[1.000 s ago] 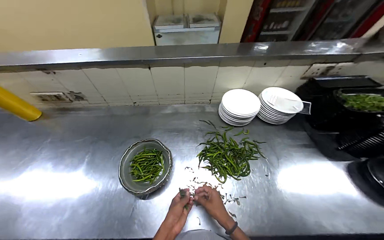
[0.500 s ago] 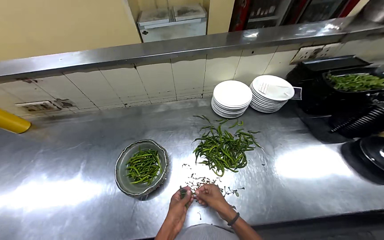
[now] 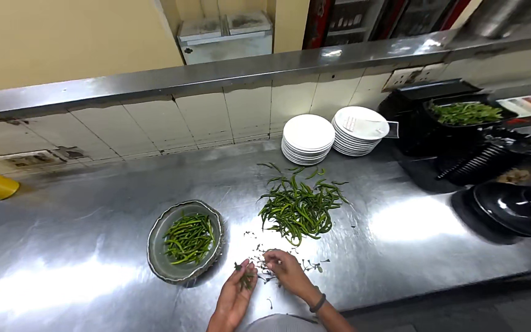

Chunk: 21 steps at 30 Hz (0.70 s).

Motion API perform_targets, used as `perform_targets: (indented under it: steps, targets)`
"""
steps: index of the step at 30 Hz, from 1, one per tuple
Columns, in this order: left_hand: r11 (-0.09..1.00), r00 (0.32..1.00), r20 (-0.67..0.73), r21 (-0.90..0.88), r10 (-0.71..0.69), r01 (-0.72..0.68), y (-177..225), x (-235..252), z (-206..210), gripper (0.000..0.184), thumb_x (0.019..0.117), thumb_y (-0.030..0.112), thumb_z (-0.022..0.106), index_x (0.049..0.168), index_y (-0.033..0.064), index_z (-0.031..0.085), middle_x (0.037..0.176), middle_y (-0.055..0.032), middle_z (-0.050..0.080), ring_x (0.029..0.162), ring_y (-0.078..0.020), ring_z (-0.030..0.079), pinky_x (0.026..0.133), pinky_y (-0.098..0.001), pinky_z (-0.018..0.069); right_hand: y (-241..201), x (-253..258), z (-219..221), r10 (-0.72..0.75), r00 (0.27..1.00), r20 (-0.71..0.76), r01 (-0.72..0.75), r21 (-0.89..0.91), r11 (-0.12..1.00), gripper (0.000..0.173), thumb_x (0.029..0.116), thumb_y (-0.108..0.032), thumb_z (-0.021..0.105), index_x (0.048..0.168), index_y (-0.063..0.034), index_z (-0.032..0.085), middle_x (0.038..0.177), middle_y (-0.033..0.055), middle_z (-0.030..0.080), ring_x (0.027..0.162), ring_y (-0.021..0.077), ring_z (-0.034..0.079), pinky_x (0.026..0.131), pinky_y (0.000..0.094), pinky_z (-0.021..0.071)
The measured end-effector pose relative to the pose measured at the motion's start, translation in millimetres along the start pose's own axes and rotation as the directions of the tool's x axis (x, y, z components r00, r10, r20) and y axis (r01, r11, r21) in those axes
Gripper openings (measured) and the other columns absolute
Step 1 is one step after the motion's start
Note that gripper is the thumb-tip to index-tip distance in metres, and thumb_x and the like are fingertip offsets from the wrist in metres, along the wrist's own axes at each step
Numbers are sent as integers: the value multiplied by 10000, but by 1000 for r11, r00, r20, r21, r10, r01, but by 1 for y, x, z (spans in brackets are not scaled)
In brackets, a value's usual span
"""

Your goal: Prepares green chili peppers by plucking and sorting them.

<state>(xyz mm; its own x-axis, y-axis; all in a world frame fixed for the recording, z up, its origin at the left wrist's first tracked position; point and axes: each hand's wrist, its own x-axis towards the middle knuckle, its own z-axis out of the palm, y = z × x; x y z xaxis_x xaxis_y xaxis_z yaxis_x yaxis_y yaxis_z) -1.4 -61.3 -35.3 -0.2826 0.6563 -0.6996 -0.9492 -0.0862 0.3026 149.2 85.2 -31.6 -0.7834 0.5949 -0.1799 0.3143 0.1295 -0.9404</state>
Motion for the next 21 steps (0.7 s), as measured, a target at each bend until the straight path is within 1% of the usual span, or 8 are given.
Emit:
perform_targets:
  steps: [1, 2, 5, 9, 13, 15, 18, 21]
  targets:
    - [1000, 1000, -5, 8, -12, 12, -1, 0, 2, 279, 1070, 101, 452, 1269, -22, 605, 1079, -185, 715, 963, -276, 722, 889, -401, 596, 5, 1, -2, 25, 1000, -14, -27, -156, 987, 371, 980, -243, 623, 1326, -122, 675, 1288, 71, 666, 1167, 202, 632, 1019, 410, 517]
    - [999, 1000, -3, 26, -24, 24, -1, -1, 3, 301, 1072, 100, 432, 1300, -24, 585, 1139, -200, 705, 1013, -295, 715, 920, -415, 585, 7, 2, -2, 36, 999, -40, -44, -207, 977, 388, 973, -247, 623, 1343, -141, 670, 1325, 81, 646, 1202, 220, 616, 1036, 428, 505]
    - [993, 996, 63, 103, -60, 54, -5, 0, 4, 329, 1080, 91, 397, 1340, -39, 550, 1209, -225, 686, 1071, -318, 703, 961, -436, 568, 1, 1, 4, 67, 995, -78, -75, -106, 991, 268, 985, -220, 620, 1207, -111, 723, 1171, 76, 690, 1004, 158, 679, 911, 344, 572]
    - [921, 985, 146, 388, -90, 26, -14, 0, 9, 250, 1061, 33, 450, 1253, -54, 584, 1080, -176, 702, 935, -239, 709, 885, -381, 596, -2, -4, 11, 105, 994, 40, -102, -68, 992, 330, 953, -353, 692, 1165, -104, 731, 1107, 85, 662, 913, 154, 657, 843, 327, 568]
    - [886, 982, 157, 464, -103, 19, -16, 1, 8, 222, 1053, 42, 499, 1230, -59, 588, 1032, -178, 710, 905, -241, 717, 865, -385, 606, -5, -5, 11, 178, 983, 43, -178, 18, 984, 273, 937, -301, 732, 1059, -58, 726, 974, 75, 684, 723, 142, 688, 716, 324, 625]
    - [899, 988, 135, 438, -77, 10, -16, 1, 7, 232, 1064, 49, 477, 1245, -59, 573, 1018, -185, 706, 885, -253, 718, 844, -389, 609, -4, -3, 8, 202, 979, 18, -202, 47, 978, 267, 958, -312, 707, 1069, -70, 716, 904, 45, 724, 715, 131, 705, 711, 327, 623]
    - [901, 991, 117, 434, -61, 4, -14, 0, 6, 236, 1064, 46, 479, 1261, -55, 559, 1044, -195, 713, 906, -262, 726, 842, -388, 609, 1, -2, 3, 200, 980, -25, -197, 74, 978, 255, 976, -286, 655, 1095, -78, 741, 913, 25, 730, 773, 108, 683, 754, 311, 576]
    - [920, 992, 87, 388, -87, 47, -9, -2, 10, 250, 1068, 33, 455, 1287, -50, 542, 1098, -213, 716, 967, -294, 734, 892, -409, 604, -1, -4, -2, 250, 968, 32, -244, 372, 895, 249, 1035, -191, 594, 1180, -10, 686, 964, 83, 744, 807, 165, 713, 739, 323, 604]
